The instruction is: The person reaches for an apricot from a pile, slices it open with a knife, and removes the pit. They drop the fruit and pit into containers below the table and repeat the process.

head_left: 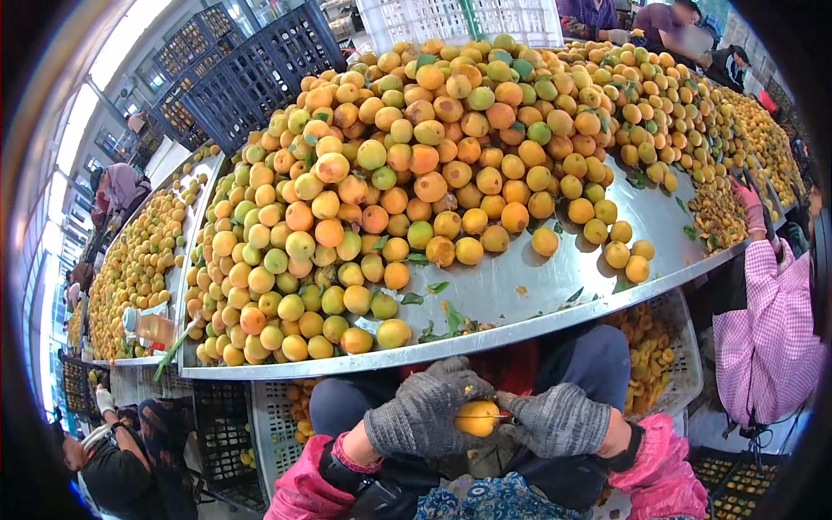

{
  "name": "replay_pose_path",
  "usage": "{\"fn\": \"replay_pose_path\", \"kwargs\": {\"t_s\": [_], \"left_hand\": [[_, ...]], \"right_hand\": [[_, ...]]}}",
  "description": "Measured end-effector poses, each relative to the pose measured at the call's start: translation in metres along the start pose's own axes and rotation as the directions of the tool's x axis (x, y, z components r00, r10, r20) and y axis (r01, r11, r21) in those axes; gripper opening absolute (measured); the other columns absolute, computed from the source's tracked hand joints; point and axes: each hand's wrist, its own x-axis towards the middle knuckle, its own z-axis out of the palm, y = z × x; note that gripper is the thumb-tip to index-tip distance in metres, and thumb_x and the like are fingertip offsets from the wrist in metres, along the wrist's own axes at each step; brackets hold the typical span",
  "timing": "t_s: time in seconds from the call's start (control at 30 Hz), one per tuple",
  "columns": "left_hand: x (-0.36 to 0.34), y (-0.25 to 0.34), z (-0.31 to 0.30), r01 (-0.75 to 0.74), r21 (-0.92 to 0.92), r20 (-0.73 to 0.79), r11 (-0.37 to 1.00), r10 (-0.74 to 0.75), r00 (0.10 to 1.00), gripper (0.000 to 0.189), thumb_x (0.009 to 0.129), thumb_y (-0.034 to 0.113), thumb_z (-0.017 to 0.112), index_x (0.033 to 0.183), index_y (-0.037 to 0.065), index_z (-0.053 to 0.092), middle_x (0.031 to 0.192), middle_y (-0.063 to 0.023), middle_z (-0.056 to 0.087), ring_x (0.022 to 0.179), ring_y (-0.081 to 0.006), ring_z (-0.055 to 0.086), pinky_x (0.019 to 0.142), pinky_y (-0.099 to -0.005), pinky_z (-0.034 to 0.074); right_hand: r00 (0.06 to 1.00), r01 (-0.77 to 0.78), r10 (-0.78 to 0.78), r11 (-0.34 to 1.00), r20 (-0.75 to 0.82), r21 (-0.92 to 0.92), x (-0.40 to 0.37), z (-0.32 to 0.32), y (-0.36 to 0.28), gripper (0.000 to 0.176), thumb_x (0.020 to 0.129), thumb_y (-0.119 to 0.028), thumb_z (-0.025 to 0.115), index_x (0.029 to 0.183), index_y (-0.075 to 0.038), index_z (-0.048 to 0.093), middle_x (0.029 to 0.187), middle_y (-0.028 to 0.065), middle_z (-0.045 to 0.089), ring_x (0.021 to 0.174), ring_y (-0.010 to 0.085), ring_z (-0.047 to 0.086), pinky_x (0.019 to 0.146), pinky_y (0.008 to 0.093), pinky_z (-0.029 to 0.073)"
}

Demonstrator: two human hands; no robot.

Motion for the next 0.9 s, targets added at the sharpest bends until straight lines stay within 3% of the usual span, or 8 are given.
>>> {"fn": "replay_pose_path", "kwargs": {"t_s": [0.07, 0.2, 0.23, 0.3, 0.47, 0.53, 0.63, 0.9], "left_hand": [[0.004, 0.005, -0.007, 0.008, 0.112, -0.048, 0.994, -0.002, 0.999, 0.062, 0.059, 0.036, 0.084, 0.111, 0.01, 0.061, 0.107, -0.0143, 0.061, 0.104, -0.0349, 0.058, 0.089, -0.0437, 0.047], [-0.008, 0.01, -0.001, 0.237, -0.087, -0.341, 0.968, -0.253, 0.905, 0.058, 0.069, 0.027, 0.081, 0.117, 0.005, 0.056, 0.107, -0.0115, 0.062, 0.104, -0.0247, 0.06, 0.088, -0.0373, 0.048], [-0.011, 0.008, 0.012, 0.233, -0.088, -0.345, 0.969, -0.249, 0.905, 0.058, 0.069, 0.027, 0.081, 0.117, 0.005, 0.056, 0.107, -0.0115, 0.062, 0.104, -0.0247, 0.06, 0.088, -0.0373, 0.048], [-0.012, 0.006, 0.044, 0.04, -0.715, -0.331, 0.698, -0.388, 0.86, 0.052, 0.077, 0.031, 0.075, 0.115, 0.002, 0.056, 0.103, -0.0157, 0.064, 0.094, -0.0282, 0.064, 0.081, -0.0343, 0.05], [-0.009, 0.021, 0.074, 0.003, -0.792, -0.403, 0.611, -0.525, 0.75, 0.047, 0.079, 0.028, 0.073, 0.113, 0.001, 0.056, 0.098, -0.0158, 0.066, 0.089, -0.0277, 0.066, 0.077, -0.0346, 0.051], [-0.012, 0.017, 0.073, 0.163, -0.295, -0.59, 0.941, -0.314, 0.744, 0.05, 0.077, 0.03, 0.075, 0.113, 0.0, 0.056, 0.098, -0.0173, 0.065, 0.089, -0.0295, 0.066, 0.076, -0.0361, 0.052], [-0.013, 0.016, 0.071, 0.17, -0.325, -0.584, 0.93, -0.339, 0.738, 0.053, 0.075, 0.032, 0.076, 0.113, 0.001, 0.056, 0.096, -0.0177, 0.065, 0.087, -0.0319, 0.066, 0.076, -0.0378, 0.052], [-0.013, -0.009, 0.078, 0.232, -0.516, -0.457, 0.825, -0.494, 0.74, 0.054, 0.076, 0.032, 0.077, 0.115, 0.001, 0.055, 0.09, -0.0164, 0.067, 0.082, -0.0292, 0.067, 0.072, -0.0361, 0.053]], "right_hand": [[0.976, -0.08, 0.051, 0.988, -0.213, -0.133, 0.003, 0.005, -0.006, 0.054, 0.086, -0.032, 0.06, 0.131, -0.006, 0.048, 0.065, 0.0149, 0.06, 0.047, 0.03, 0.057, 0.045, 0.0407, 0.045], [0.815, -0.039, 0.096, 0.993, -0.572, 0.11, 0.006, 0.027, 0.003, 0.06, 0.084, -0.024, 0.063, 0.137, -0.007, 0.041, 0.071, 0.0156, 0.063, 0.05, 0.0347, 0.057, 0.046, 0.0427, 0.045], [0.803, -0.037, 0.137, 0.983, -0.581, 0.18, 0.008, 0.03, 0.0, 0.061, 0.083, -0.02, 0.064, 0.138, -0.006, 0.04, 0.072, 0.0163, 0.063, 0.053, 0.0373, 0.059, 0.047, 0.0435, 0.045], [0.815, -0.026, 0.096, 0.991, -0.572, 0.131, 0.007, 0.035, -0.002, 0.066, 0.082, -0.024, 0.065, 0.14, -0.005, 0.037, 0.071, 0.0158, 0.063, 0.053, 0.0334, 0.06, 0.046, 0.0417, 0.045], [0.878, -0.106, 0.146, 0.988, -0.455, 0.111, 0.008, 0.038, -0.004, 0.074, 0.079, -0.019, 0.065, 0.143, -0.006, 0.03, 0.068, 0.0174, 0.062, 0.054, 0.0367, 0.06, 0.049, 0.0441, 0.045], [0.919, -0.15, 0.185, 0.981, -0.349, 0.127, 0.009, 0.037, -0.007, 0.081, 0.078, -0.018, 0.065, 0.146, -0.006, 0.022, 0.066, 0.0179, 0.061, 0.053, 0.036, 0.06, 0.049, 0.0447, 0.045], [0.917, -0.147, 0.152, 0.988, -0.368, 0.039, 0.011, 0.046, -0.003, 0.089, 0.077, -0.033, 0.069, 0.147, -0.006, 0.021, 0.056, 0.0133, 0.055, 0.047, 0.0299, 0.058, 0.043, 0.0414, 0.042], [0.952, -0.053, 0.12, 0.971, -0.282, 0.235, 0.025, 0.046, 0.01, 0.086, 0.081, -0.031, 0.066, 0.148, -0.008, 0.016, 0.062, 0.0177, 0.058, 0.053, 0.0351, 0.06, 0.048, 0.0436, 0.047]]}}
